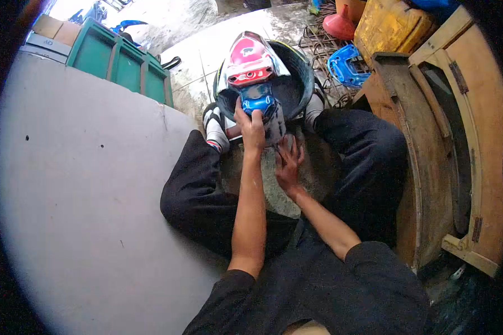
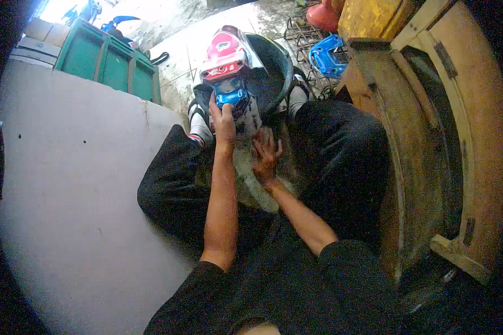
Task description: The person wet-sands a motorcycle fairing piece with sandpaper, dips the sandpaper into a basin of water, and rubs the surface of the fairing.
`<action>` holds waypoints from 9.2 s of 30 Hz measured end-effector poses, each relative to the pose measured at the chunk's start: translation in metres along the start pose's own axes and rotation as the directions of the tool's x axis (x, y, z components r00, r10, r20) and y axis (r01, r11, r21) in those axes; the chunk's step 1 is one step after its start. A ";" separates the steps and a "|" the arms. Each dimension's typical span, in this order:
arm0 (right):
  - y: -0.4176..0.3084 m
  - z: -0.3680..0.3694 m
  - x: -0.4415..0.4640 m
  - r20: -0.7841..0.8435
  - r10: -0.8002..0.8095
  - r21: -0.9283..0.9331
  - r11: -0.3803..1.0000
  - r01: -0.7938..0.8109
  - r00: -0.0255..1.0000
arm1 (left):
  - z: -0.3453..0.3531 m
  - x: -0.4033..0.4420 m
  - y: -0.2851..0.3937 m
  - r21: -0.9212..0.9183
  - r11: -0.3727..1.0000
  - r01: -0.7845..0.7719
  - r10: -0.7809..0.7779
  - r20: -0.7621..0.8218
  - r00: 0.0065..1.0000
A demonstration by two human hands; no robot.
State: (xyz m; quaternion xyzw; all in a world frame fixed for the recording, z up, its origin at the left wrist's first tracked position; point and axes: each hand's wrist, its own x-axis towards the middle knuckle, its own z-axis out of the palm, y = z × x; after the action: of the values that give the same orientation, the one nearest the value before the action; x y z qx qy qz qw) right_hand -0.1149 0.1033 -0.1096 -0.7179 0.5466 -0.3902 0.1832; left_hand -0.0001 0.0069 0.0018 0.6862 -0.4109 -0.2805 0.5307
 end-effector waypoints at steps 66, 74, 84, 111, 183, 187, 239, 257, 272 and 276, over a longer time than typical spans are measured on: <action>-0.013 -0.012 0.078 -0.135 0.082 0.201 0.978 -0.054 0.987 | 0.005 0.006 -0.010 -0.059 0.997 -0.040 0.040 0.002 0.999; -0.006 0.002 0.019 -0.070 0.097 0.095 0.991 -0.091 0.993 | 0.004 0.003 -0.006 -0.009 0.999 -0.041 0.041 -0.013 0.999; -0.026 -0.020 0.101 -0.131 0.063 0.148 0.988 -0.043 0.989 | 0.004 0.004 -0.006 -0.036 0.999 -0.029 0.029 -0.013 0.999; -0.008 -0.005 0.012 -0.106 0.096 0.052 0.995 -0.091 0.990 | 0.002 -0.006 -0.013 -0.075 0.996 -0.041 0.042 0.015 0.999; -0.006 -0.014 0.040 -0.015 0.211 0.439 0.880 -0.184 0.977 | 0.006 -0.007 -0.013 -0.003 0.996 -0.093 0.093 -0.059 0.994; -0.002 -0.008 0.018 -0.031 0.295 0.468 0.849 -0.247 0.955 | 0.004 -0.005 -0.013 0.013 0.999 -0.052 0.053 -0.052 0.997; 0.002 -0.023 0.083 0.137 0.423 0.365 0.819 -0.443 0.896 | 0.007 -0.008 -0.008 0.002 1.000 -0.014 0.014 -0.082 0.997; -0.012 -0.016 0.016 0.041 0.164 0.115 0.979 -0.167 0.986 | 0.013 0.003 -0.046 0.095 0.980 -0.177 0.185 -0.076 0.980; -0.005 -0.001 0.011 0.126 -0.245 -0.301 0.914 0.272 0.961 | -0.017 0.007 -0.009 -0.300 0.921 0.248 -0.193 0.203 0.960; -0.026 -0.008 0.055 0.140 -0.224 -0.264 0.930 0.254 0.964 | -0.014 0.008 -0.015 -0.457 0.844 0.280 -0.192 0.230 0.954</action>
State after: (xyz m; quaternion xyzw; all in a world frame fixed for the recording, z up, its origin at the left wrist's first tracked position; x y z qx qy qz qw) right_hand -0.0989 0.0621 -0.0665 -0.8178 0.4940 -0.2892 0.0600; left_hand 0.0193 0.0085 -0.0081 0.5495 -0.2847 -0.4967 0.6085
